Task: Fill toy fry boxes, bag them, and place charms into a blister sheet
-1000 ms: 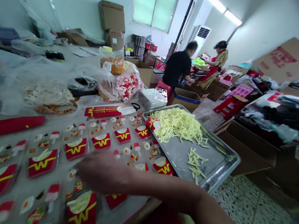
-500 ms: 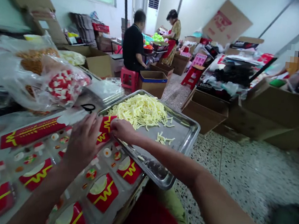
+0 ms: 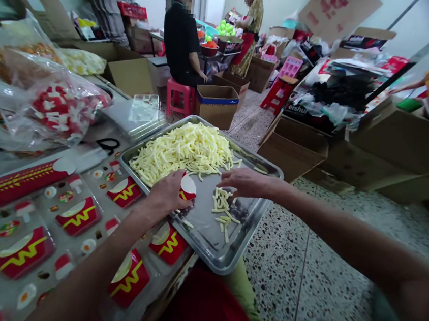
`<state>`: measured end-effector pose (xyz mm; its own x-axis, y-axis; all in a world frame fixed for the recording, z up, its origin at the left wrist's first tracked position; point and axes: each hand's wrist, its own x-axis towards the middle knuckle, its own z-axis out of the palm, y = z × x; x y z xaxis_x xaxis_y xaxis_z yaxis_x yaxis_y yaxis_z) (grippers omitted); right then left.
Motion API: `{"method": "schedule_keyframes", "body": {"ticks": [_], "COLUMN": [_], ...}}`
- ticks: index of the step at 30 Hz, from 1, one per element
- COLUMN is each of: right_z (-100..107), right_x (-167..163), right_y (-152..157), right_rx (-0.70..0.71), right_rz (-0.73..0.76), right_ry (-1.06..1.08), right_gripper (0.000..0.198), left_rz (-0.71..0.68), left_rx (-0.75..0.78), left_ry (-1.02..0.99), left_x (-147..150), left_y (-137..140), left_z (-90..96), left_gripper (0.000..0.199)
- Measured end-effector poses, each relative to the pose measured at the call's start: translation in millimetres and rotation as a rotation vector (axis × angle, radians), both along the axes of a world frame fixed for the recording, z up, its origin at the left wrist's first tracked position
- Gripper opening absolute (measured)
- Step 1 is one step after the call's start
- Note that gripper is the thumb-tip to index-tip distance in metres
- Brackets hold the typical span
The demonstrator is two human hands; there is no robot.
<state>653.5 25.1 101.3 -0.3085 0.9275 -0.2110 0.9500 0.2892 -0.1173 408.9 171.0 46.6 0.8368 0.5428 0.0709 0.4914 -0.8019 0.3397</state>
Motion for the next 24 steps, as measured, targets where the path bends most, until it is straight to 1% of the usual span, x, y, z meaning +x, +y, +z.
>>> {"method": "schedule_keyframes", "body": {"ticks": [2,4,6,8,10,11,15,18,20,22,24], "right_z": [-11.6,-18.5,-23.2,-28.6,-35.4,-38.9,-48.4,-45.5,-40.0,-34.6,-31.1], "right_x": [-3.3,-4.1,-1.4,2.5,5.6,7.0,15.1,19.8,14.6,1.2,-15.6], "right_y": [1.6,7.7,14.7,19.3,20.0,18.9,10.3,8.6,13.9,24.2,36.8], "right_rx": [0.002,0.003,-0.026,-0.061,-0.069,-0.06,0.016,0.132,0.186,0.191,0.142], "right_rz": [0.062,0.096,0.104,0.079,0.026,-0.007,-0.18,-0.295,-0.35,-0.389,-0.439], "right_ry": [-0.053,-0.055,-0.045,-0.036,-0.025,-0.017,0.044,0.163,0.251,0.284,0.262], "right_gripper": [0.058,0.057,0.046,0.029,0.018,0.015,0.017,0.021,0.023,0.025,0.025], "left_rz": [-0.038,-0.049,-0.039,-0.038,-0.04,-0.037,-0.01,0.005,0.014,0.018,0.016], "left_rx": [-0.003,0.005,0.019,0.032,0.054,0.067,0.094,0.102,0.086,0.032,-0.043], "left_ry": [-0.003,-0.032,-0.05,-0.041,-0.004,0.023,0.114,0.127,0.137,0.143,0.11], "left_x": [1.9,4.0,5.8,7.2,8.9,9.9,16.3,26.1,37.1,50.5,62.6], "left_y": [-3.7,-8.0,-12.0,-15.6,-19.5,-21.7,-31.4,-36.9,-37.9,-36.1,-31.7], "left_z": [-4.8,-4.4,-1.5,1.7,4.0,4.8,6.6,8.2,8.3,6.0,0.5], "left_gripper": [0.086,0.085,0.083,0.083,0.082,0.081,0.072,0.074,0.077,0.075,0.07]}}
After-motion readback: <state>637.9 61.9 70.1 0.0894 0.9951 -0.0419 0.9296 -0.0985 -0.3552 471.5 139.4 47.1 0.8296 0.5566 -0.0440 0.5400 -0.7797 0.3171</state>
